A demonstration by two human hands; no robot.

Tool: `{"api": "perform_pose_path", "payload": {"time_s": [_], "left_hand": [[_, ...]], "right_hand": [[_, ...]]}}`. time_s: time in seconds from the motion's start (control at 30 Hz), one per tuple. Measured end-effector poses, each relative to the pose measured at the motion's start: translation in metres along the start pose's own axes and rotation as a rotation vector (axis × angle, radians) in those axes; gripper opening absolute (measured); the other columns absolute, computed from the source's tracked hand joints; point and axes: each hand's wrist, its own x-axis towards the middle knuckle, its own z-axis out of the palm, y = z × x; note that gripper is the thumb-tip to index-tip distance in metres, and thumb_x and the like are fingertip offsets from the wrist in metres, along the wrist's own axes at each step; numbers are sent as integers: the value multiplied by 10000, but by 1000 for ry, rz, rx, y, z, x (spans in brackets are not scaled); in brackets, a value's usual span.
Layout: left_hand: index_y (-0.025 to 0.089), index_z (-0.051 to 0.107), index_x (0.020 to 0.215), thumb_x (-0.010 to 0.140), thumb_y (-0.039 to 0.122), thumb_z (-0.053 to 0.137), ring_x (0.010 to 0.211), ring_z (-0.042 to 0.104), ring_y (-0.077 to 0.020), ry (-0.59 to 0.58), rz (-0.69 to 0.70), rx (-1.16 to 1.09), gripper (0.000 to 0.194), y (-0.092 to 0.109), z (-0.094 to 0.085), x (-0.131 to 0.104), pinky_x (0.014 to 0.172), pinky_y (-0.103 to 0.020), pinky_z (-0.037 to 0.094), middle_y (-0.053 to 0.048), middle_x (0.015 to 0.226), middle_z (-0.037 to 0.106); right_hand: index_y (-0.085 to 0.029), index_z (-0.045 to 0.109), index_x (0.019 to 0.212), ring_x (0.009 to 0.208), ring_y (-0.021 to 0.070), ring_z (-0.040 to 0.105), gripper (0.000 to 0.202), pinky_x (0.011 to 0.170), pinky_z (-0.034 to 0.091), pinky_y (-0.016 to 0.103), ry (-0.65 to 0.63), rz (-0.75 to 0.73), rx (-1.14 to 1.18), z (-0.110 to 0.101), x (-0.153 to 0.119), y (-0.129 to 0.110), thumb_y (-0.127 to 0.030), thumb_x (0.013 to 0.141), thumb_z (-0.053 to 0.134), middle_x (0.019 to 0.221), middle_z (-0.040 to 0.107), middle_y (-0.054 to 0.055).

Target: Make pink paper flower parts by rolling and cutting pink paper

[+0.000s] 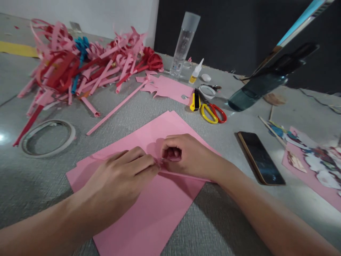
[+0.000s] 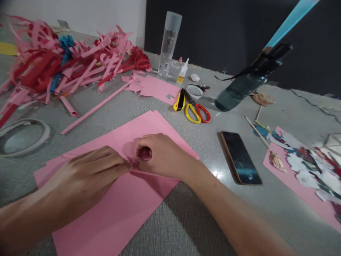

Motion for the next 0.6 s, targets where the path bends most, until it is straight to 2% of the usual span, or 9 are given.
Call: {"api": "perform_pose_path", "payload": {"time_s": [0.6], "left_hand": [[175,678,1050,904,35,467,847,590,-214,-25,-13,-28,292,0,1,0,707,-375,543,-57,937,669]], "right_hand": [[-186,612,754,624,97,454,169,573,295,252,-4,15,-29,1,1,2,-287,825,727,697,560,-41]]}}
